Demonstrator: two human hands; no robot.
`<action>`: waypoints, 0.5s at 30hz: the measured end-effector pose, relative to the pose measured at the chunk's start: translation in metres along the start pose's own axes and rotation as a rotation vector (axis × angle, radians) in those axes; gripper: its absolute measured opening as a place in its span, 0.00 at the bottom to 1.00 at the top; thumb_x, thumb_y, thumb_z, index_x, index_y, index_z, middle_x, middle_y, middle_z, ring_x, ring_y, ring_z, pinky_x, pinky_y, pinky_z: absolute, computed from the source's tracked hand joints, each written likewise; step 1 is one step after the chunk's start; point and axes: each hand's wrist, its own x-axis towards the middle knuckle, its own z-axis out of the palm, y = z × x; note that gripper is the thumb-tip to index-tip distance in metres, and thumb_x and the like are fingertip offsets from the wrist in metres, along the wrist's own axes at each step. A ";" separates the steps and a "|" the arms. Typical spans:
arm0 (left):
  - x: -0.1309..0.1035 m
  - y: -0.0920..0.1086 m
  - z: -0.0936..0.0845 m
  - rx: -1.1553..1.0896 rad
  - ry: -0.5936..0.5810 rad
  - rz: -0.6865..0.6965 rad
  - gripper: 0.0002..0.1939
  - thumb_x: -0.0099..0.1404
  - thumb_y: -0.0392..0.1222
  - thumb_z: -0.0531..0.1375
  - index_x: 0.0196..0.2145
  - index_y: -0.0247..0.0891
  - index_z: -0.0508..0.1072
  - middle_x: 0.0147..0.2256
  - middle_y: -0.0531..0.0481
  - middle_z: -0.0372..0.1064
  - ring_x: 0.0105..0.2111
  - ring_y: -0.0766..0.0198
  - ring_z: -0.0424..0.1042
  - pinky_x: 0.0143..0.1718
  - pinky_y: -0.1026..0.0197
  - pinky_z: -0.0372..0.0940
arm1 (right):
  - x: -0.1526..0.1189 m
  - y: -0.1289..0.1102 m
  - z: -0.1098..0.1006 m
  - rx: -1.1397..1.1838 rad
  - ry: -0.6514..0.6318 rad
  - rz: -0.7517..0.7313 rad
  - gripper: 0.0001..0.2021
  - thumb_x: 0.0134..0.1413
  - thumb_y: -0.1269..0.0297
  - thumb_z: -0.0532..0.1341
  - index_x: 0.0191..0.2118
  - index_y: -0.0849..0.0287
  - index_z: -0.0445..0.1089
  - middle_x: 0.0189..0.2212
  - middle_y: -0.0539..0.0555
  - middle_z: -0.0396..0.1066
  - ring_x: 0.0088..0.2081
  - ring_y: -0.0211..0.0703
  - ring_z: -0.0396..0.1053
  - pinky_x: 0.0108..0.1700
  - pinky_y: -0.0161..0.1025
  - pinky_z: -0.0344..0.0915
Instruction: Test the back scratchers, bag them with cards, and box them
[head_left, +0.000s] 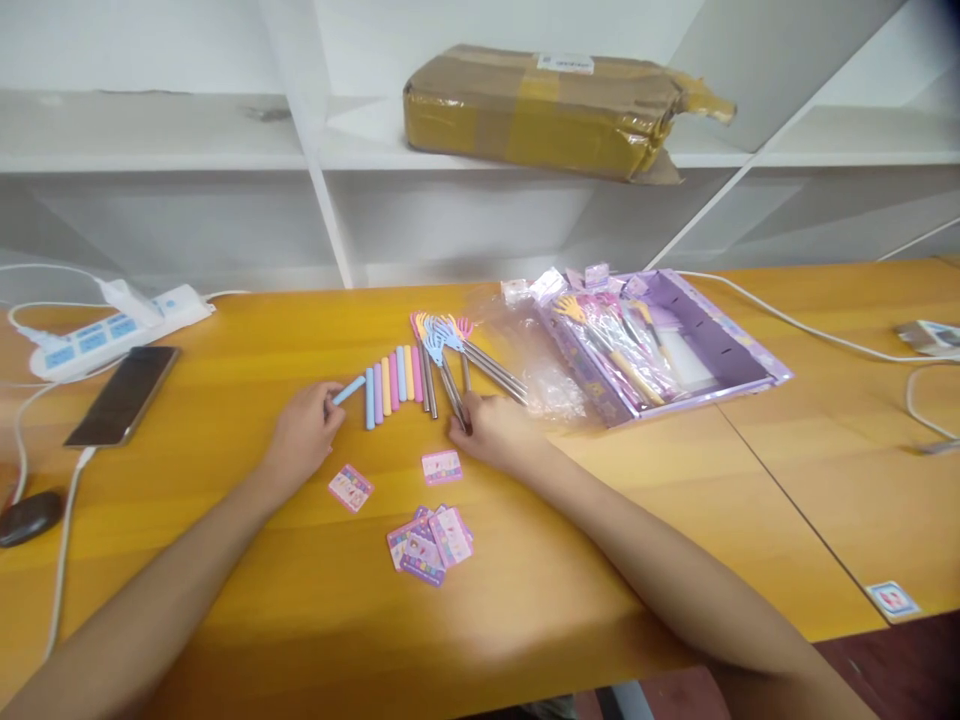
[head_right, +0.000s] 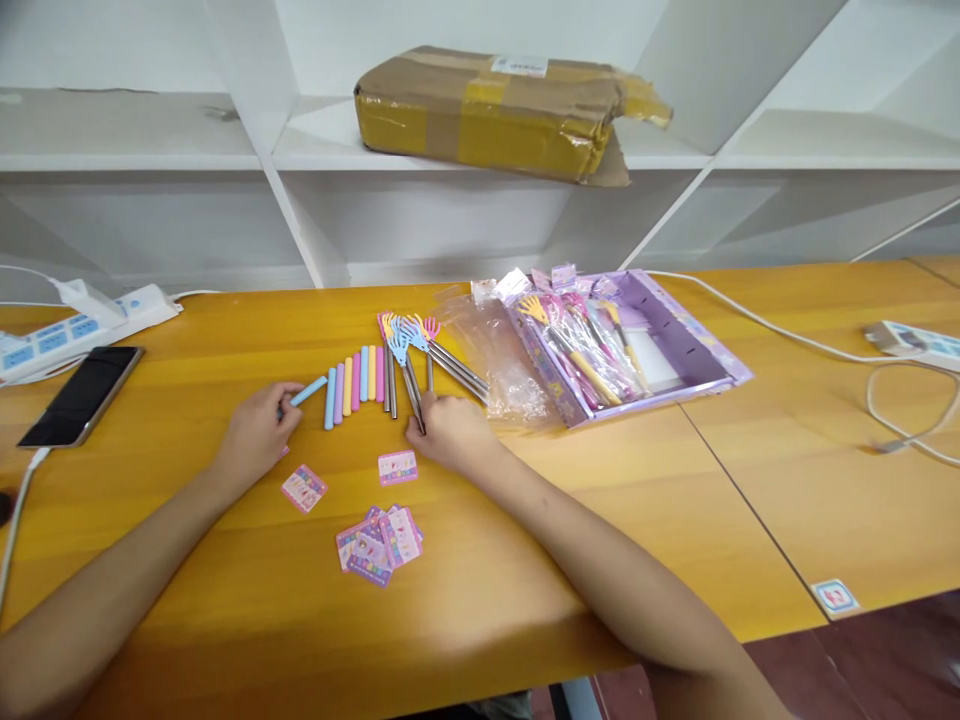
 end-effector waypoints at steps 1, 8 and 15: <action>0.000 0.001 -0.002 -0.008 -0.010 0.003 0.12 0.75 0.41 0.51 0.49 0.42 0.73 0.41 0.44 0.75 0.39 0.51 0.75 0.43 0.51 0.68 | 0.000 0.000 0.000 -0.004 -0.001 -0.004 0.13 0.69 0.56 0.58 0.45 0.60 0.74 0.36 0.62 0.82 0.33 0.51 0.78 0.32 0.41 0.56; -0.003 0.004 -0.006 -0.072 0.016 0.001 0.19 0.82 0.55 0.46 0.47 0.43 0.71 0.43 0.43 0.75 0.45 0.48 0.76 0.45 0.49 0.68 | 0.002 0.009 0.002 0.137 0.047 0.017 0.09 0.66 0.61 0.59 0.38 0.58 0.73 0.29 0.57 0.78 0.27 0.45 0.72 0.31 0.40 0.54; -0.006 0.007 -0.012 -0.128 -0.011 0.150 0.18 0.82 0.52 0.48 0.53 0.41 0.72 0.46 0.43 0.75 0.45 0.51 0.75 0.49 0.50 0.68 | 0.000 0.025 0.016 0.566 0.385 0.016 0.17 0.68 0.55 0.57 0.27 0.54 0.59 0.20 0.48 0.63 0.24 0.39 0.60 0.31 0.38 0.54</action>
